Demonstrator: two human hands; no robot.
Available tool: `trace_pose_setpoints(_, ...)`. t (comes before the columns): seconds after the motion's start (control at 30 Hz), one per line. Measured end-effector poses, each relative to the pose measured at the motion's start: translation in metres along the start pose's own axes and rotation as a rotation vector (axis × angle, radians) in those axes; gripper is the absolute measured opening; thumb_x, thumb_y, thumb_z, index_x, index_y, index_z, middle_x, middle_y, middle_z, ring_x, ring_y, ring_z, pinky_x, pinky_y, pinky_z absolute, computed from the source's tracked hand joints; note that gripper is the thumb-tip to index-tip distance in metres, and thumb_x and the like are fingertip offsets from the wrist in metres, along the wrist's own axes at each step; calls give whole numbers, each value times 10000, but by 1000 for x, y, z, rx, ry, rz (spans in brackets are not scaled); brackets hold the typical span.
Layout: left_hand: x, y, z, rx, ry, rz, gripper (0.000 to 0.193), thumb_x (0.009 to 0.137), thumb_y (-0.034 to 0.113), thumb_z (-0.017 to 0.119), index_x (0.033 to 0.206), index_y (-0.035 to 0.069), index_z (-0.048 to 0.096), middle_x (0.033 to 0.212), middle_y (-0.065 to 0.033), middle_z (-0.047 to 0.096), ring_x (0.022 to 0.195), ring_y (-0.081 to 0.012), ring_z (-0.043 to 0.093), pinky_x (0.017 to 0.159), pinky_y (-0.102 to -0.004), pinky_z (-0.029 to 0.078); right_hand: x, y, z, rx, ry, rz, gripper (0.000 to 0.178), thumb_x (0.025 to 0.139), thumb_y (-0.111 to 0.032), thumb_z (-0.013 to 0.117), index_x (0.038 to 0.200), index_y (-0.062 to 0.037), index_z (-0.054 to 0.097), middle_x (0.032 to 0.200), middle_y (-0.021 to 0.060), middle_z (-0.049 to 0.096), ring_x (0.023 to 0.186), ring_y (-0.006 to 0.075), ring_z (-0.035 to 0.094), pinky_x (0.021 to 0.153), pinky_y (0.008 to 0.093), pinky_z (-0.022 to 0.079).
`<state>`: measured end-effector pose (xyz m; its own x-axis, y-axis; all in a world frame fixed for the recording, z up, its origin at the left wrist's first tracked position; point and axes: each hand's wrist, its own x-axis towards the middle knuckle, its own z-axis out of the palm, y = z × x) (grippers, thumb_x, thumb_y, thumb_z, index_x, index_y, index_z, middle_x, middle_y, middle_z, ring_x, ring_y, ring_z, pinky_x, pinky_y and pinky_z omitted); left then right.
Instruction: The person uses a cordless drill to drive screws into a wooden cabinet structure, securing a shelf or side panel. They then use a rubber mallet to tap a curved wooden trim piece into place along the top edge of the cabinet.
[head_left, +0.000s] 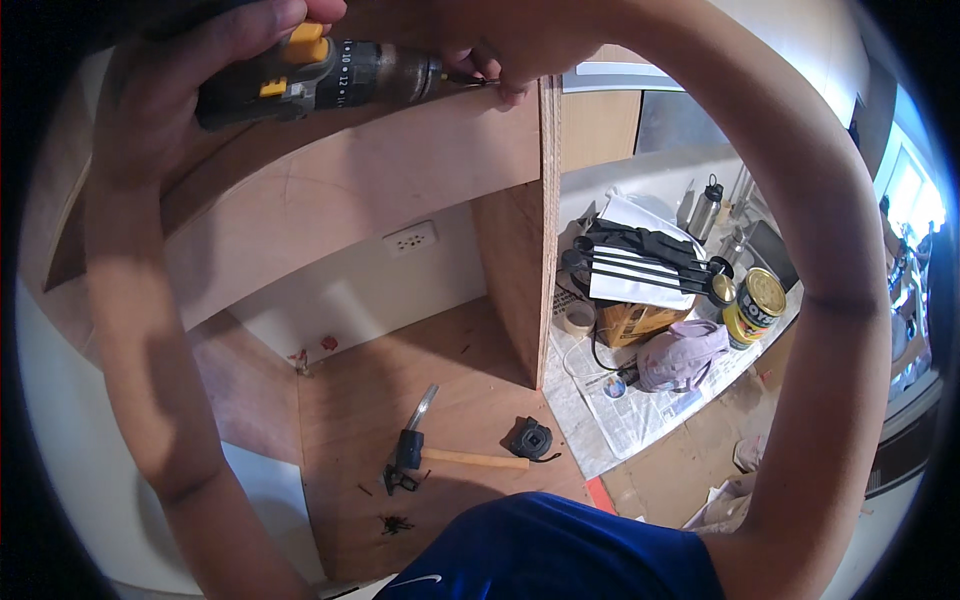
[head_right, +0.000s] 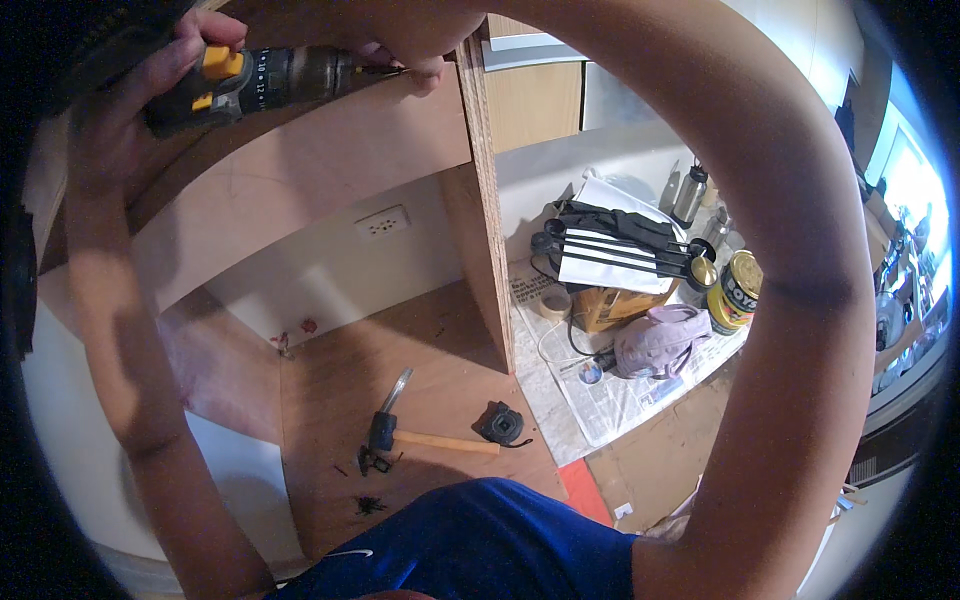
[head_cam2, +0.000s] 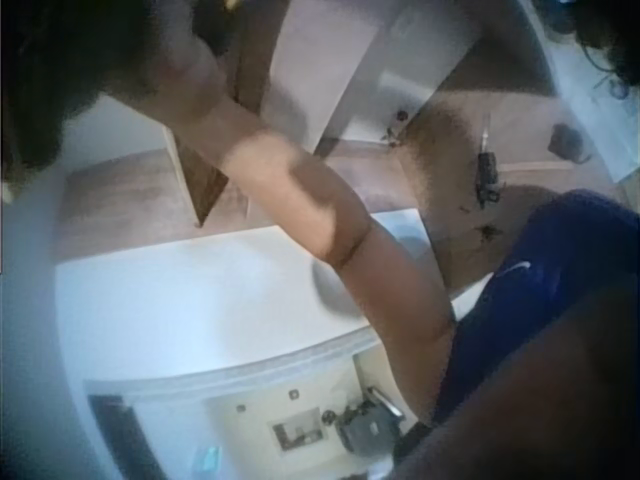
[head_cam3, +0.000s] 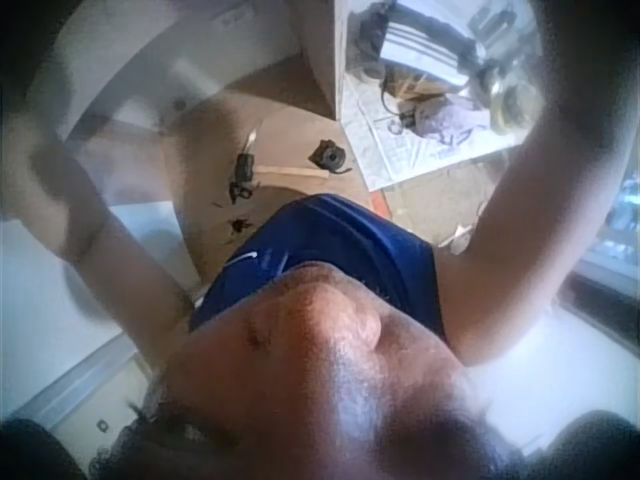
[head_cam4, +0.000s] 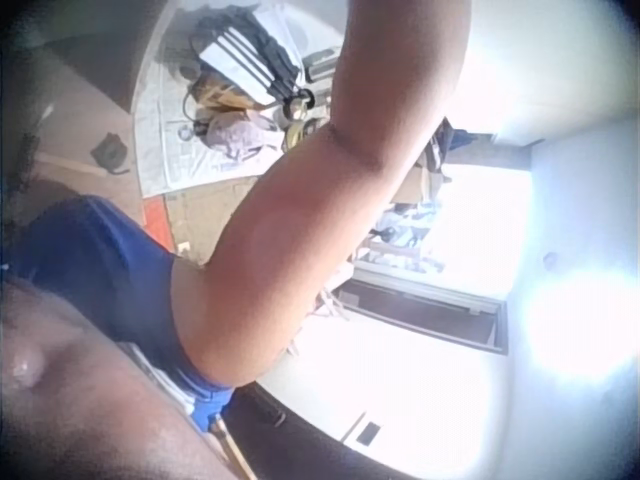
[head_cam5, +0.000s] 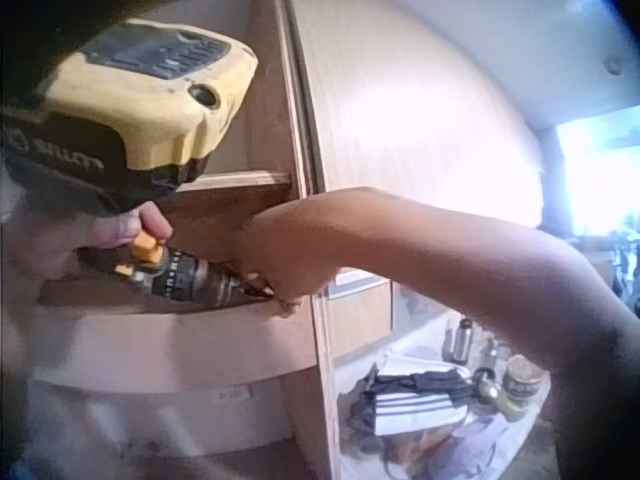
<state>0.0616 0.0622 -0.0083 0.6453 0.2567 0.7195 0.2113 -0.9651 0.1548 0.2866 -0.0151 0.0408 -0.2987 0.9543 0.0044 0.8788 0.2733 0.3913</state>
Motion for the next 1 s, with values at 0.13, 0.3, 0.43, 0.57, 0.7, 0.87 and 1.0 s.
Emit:
trace_pose_setpoints(0.13, -2, 1, 1, -3, 6, -5, 335, 853, 106, 809, 1168, 33, 722, 1106, -94, 756, 1021, -193, 711, 930, -350, 578, 6, 8, 3, -86, 4, -105, 271, 847, -177, 775, 1077, -34, 761, 903, 169, 753, 892, 312, 729, 771, 437, 564)
trace_pose_setpoints(0.3, 0, -3, 9, -21, -11, -4, 341, 854, 108, 810, 1174, 33, 720, 1101, -91, 757, 1022, -192, 711, 935, -349, 576, 10, 11, 10, -129, 48, -87, 273, 845, -179, 786, 1076, -36, 759, 911, 177, 752, 919, 329, 723, 778, 435, 562)
trace_pose_setpoints(0.43, 0, -6, 13, -37, -16, -7, 345, 855, 110, 810, 1179, 33, 718, 1097, -90, 758, 1024, -192, 711, 939, -348, 575, 8, 18, 15, 4, 85, -88, 264, 846, -156, 788, 1077, -33, 753, 934, 187, 750, 950, 340, 714, 800, 435, 559)
trace_pose_setpoints(0.57, -6, -2, 6, -18, -14, -30, 350, 856, 112, 811, 1184, 32, 716, 1094, -88, 759, 1025, -192, 711, 942, -347, 574, 13, 11, 8, -122, 86, -125, 274, 857, -129, 770, 1106, -19, 738, 966, 204, 743, 966, 347, 707, 827, 437, 554)
trace_pose_setpoints(0.7, -8, -5, 4, -28, -3, -33, 355, 857, 114, 811, 1188, 32, 714, 1090, -86, 760, 1026, -192, 710, 946, -345, 573, 16, 14, 5, -238, 55, -158, 247, 873, -93, 725, 1108, -16, 737, 981, 214, 735, 953, 353, 698, 836, 443, 550)
trace_pose_setpoints(0.87, -10, -6, 0, -26, 19, -31, 361, 858, 116, 812, 1194, 32, 712, 1085, -83, 760, 1028, -192, 710, 951, -344, 571, 3, 10, 1, -66, 94, -112, 255, 877, -46, 680, 1123, 4, 723, 969, 206, 734, 931, 337, 696, 817, 441, 549)
trace_pose_setpoints(1.0, -2, -13, 3, -40, 38, -9, 365, 859, 118, 812, 1199, 32, 710, 1081, -82, 761, 1029, -192, 710, 954, -343, 570, 12, 18, -4, -68, -49, -90, 374, 869, -2, 685, 1242, -3, 659, 991, 194, 729, 948, 308, 694, 809, 428, 555)
